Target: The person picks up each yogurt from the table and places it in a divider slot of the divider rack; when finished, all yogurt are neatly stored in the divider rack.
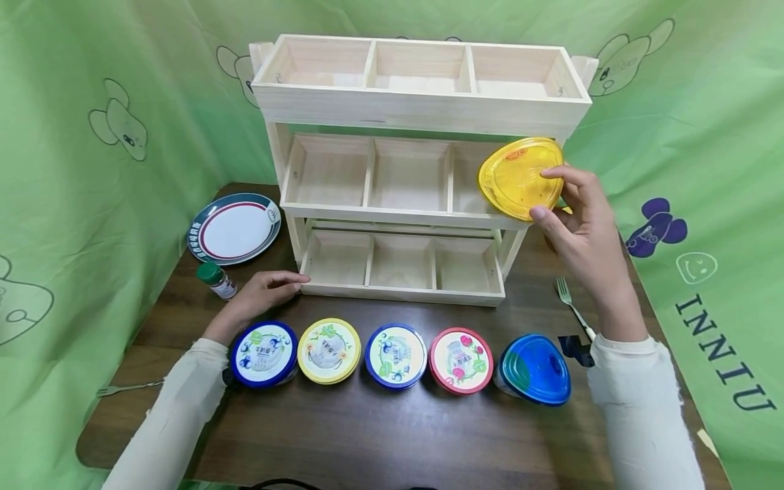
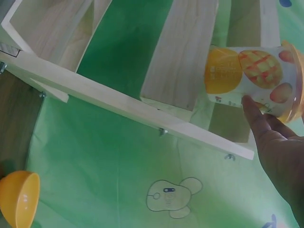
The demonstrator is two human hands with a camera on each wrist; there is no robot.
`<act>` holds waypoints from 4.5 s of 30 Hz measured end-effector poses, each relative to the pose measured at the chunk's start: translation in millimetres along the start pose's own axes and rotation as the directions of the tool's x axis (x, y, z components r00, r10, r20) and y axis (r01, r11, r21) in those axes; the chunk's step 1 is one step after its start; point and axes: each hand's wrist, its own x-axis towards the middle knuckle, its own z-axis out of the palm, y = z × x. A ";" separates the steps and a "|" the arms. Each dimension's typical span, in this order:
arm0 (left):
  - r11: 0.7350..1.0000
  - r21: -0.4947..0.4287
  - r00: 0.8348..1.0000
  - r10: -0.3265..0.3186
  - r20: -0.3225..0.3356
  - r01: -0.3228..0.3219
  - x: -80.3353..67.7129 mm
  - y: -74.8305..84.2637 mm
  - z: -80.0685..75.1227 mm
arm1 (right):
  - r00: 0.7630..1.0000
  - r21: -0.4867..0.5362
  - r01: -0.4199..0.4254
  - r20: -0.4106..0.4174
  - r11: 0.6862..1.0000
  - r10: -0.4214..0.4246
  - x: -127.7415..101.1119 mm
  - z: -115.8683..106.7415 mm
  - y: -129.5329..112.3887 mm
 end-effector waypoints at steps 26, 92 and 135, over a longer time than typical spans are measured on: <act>0.998 0.030 0.999 0.049 -0.004 -0.049 -1.3 -1.2 4.1 | 0.990 -0.207 -0.104 0.072 0.973 0.121 9.2 -8.9 17.2; 0.999 0.043 1.000 0.016 -0.010 -0.015 -2.6 -2.2 5.0 | 0.949 0.186 -0.293 -0.061 0.938 0.309 -234.7 -47.0 82.0; 1.000 0.017 1.000 0.009 0.003 -0.009 0.9 -3.4 0.4 | 0.918 0.130 -0.367 -0.107 0.921 0.381 -241.8 9.0 59.1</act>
